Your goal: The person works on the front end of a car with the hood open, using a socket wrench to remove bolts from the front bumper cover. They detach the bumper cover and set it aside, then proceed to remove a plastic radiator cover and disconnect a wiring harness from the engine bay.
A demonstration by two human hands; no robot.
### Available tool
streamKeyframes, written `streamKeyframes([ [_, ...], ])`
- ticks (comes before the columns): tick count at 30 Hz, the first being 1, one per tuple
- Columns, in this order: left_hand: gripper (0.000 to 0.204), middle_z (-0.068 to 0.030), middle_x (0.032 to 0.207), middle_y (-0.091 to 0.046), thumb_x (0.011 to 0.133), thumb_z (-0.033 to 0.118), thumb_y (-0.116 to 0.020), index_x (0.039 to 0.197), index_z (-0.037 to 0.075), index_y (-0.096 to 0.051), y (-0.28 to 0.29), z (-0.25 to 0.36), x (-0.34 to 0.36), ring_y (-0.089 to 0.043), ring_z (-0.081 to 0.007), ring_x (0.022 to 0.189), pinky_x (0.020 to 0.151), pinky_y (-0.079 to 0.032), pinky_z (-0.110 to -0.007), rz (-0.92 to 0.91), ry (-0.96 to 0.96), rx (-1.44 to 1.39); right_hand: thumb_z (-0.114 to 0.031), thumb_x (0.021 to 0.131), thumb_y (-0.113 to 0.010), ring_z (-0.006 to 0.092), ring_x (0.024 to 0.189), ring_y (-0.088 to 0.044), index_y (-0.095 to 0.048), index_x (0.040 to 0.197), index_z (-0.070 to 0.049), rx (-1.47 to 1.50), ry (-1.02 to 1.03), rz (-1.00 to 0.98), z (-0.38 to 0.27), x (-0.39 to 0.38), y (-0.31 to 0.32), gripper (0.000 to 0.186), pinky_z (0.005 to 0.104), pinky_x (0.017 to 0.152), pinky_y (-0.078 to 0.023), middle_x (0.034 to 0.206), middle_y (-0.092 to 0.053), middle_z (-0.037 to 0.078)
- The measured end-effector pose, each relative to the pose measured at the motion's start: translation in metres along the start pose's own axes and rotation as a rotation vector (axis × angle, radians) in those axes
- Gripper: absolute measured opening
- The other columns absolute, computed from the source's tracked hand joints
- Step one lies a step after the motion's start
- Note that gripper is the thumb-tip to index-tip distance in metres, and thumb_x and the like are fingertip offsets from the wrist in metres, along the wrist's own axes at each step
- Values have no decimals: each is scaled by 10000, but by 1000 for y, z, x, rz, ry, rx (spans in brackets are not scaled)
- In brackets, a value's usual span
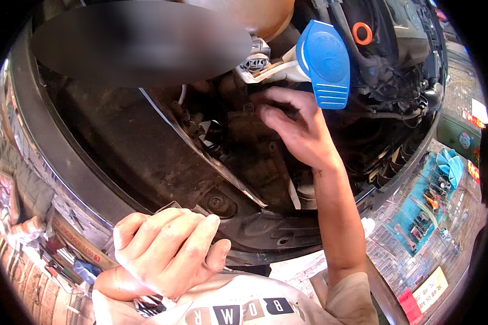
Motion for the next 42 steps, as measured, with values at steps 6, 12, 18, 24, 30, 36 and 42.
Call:
streamKeyframes([
  [6, 178, 2, 768, -677, 827, 286, -713, 895, 126, -752, -1, 2, 2, -668, -167, 721, 742, -420, -298, -24, -8, 32, 80, 836, -605, 153, 952, -656, -672, 1089, 34, -126, 4, -115, -6, 1, 5, 266, 284, 851, -518, 1028, -711, 105],
  [12, 214, -44, 838, -670, 855, 276, -665, 926, 80, -712, -1, 3, 0, -644, -221, 765, 765, -409, -347, -97, 17, 51, 90, 846, -599, 221, 942, -674, -678, 1076, -2, -198, 196, -29, -11, 0, 9, 260, 314, 844, -521, 1011, -702, 131],
  [18, 212, -69, 838, -667, 857, 265, -654, 908, 65, -699, -2, 6, 3, -634, -236, 761, 767, -393, -358, -147, 31, 85, 74, 848, -626, 289, 927, -668, -675, 1079, -31, -238, 334, 17, -14, -1, 14, 259, 349, 826, -516, 978, -690, 140],
  [24, 193, -74, 824, -657, 861, 234, -646, 900, 51, -688, -5, 8, 6, -627, -237, 752, 765, -391, -357, -165, 50, 121, -56, 902, -667, 297, 931, -661, -674, 1136, -37, -85, 234, -99, 0, 2, 9, 235, 352, 834, -516, 996, -688, 164],
  [30, 180, -25, 848, -668, 838, 243, -688, 930, 91, -718, -2, 9, 6, -651, -202, 777, 800, -394, -344, -198, 81, 143, -220, 886, -733, 260, 912, -673, -650, 1168, 11, 19, 45, -329, -2, 4, 2, 374, 344, 798, -535, 997, -695, 183],
  [36, 181, -25, 831, -667, 841, 245, -684, 929, 91, -717, -4, 8, 5, -651, -196, 764, 803, -386, -336, -196, 68, 136, -178, 865, -754, 284, 917, -677, -638, 1172, 6, -19, 93, -304, 7, 2, 0, 376, 357, 811, -541, 1039, -685, 191],
  [42, 190, -22, 815, -670, 853, 258, -666, 913, 86, -719, -3, 6, 3, -652, -187, 735, 801, -381, -326, -214, 49, 130, -76, 836, -749, 371, 973, -648, -637, 1147, -40, -185, 321, -238, -11, 2, 17, 332, 401, 831, -535, 1063, -671, 184],
])
Point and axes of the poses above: each hand's wrist, its own x-axis towards the middle knuckle, its own y-axis out of the back of the hand, z = x × y, the point moved 5 cm from there along x, towards the middle knuckle
